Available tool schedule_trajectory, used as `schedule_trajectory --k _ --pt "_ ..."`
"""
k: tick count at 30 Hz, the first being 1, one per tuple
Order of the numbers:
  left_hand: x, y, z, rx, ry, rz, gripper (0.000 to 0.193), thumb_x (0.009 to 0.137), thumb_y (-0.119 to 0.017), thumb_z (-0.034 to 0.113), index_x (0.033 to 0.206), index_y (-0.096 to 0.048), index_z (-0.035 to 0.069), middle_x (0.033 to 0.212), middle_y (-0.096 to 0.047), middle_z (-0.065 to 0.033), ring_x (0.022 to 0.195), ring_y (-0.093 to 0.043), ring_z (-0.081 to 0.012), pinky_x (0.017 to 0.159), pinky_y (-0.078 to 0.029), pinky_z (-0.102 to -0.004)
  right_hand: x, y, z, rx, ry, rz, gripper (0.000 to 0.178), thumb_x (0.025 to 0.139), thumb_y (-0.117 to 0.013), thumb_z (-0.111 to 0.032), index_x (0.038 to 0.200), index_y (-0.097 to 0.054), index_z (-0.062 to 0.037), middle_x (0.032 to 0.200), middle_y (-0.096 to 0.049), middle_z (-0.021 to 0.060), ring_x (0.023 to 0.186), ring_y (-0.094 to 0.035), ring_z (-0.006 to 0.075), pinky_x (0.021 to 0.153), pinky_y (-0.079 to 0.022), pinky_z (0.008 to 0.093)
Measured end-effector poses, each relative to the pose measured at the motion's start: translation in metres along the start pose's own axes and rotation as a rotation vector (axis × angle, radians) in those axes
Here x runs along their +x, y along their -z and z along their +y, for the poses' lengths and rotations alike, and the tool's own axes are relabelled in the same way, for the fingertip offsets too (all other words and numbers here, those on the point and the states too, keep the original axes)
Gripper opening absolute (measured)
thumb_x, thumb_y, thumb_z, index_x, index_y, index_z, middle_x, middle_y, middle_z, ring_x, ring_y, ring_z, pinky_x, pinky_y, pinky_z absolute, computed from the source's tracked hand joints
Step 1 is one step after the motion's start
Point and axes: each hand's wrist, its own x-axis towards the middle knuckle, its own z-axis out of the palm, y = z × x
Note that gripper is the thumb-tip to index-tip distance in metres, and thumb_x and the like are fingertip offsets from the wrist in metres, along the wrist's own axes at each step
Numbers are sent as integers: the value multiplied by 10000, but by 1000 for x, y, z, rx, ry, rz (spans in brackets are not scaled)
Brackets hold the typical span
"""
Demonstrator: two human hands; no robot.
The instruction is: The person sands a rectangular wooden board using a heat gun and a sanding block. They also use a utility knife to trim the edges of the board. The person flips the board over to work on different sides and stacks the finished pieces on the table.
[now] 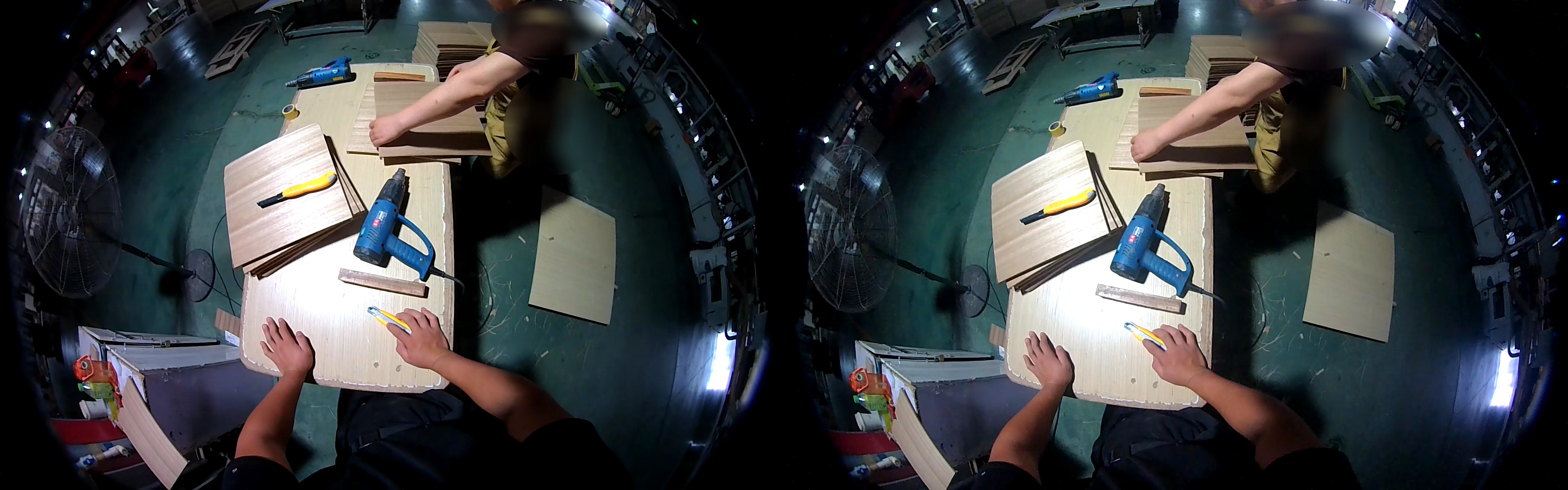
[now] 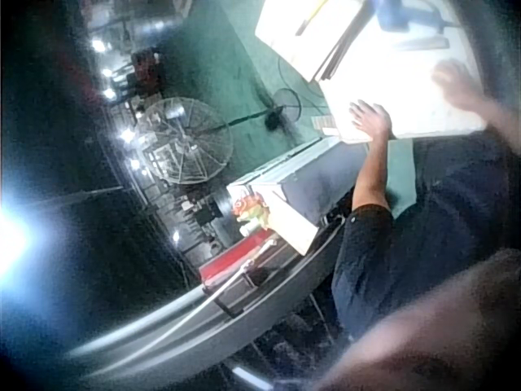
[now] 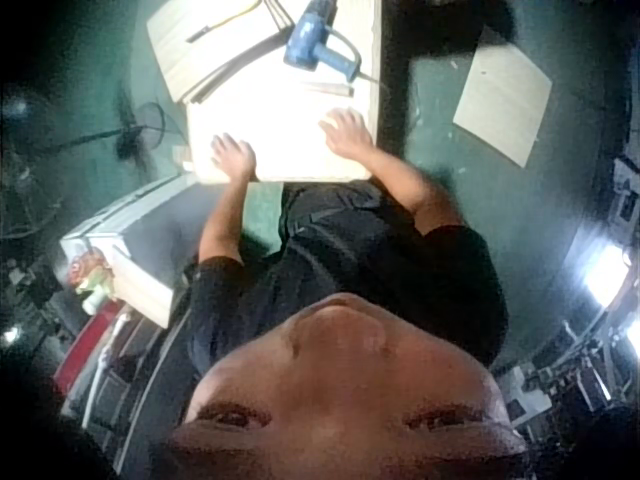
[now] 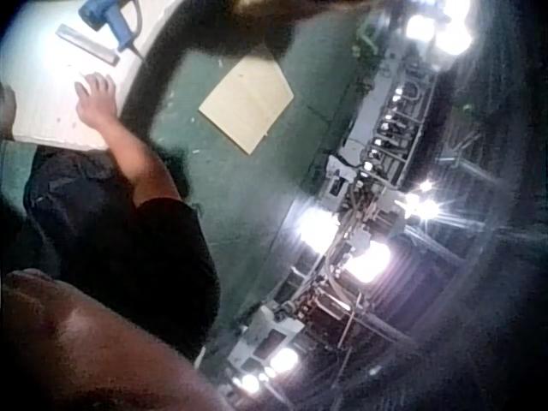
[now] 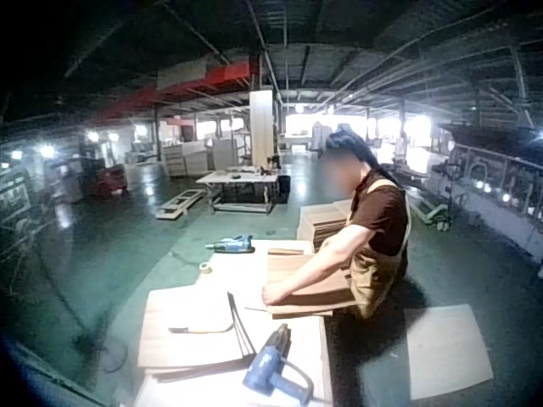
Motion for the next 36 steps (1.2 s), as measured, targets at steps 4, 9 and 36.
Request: schedule_trajectory --k 4,9,36 --pt "0 0 0 -7 -2 3 655 985 -560 306 1567 -464 22 1745 -263 -204 1630 -181 -399 1271 -104 -664 -1 -1 0 0 -1 6 504 868 -700 -251 1366 -653 -199 1368 -578 83 1395 -459 283 1190 -300 562" --pt "0 -3 -3 -8 -7 10 657 985 -562 304 1568 -460 19 1742 -268 -205 1631 -178 -399 1271 -100 -664 0 -1 0 1 -2 -1 504 867 -702 -252 1366 -656 -198 1371 -578 83 1398 -458 281 1191 -300 561" --pt "0 -1 -1 5 2 7 653 990 -554 310 1567 -466 17 1745 -265 -198 1630 -181 -395 1272 -108 -658 1 1 -1 6 -17 -57 509 902 -676 -265 1405 -640 -194 1410 -563 85 1428 -431 271 1211 -280 564"
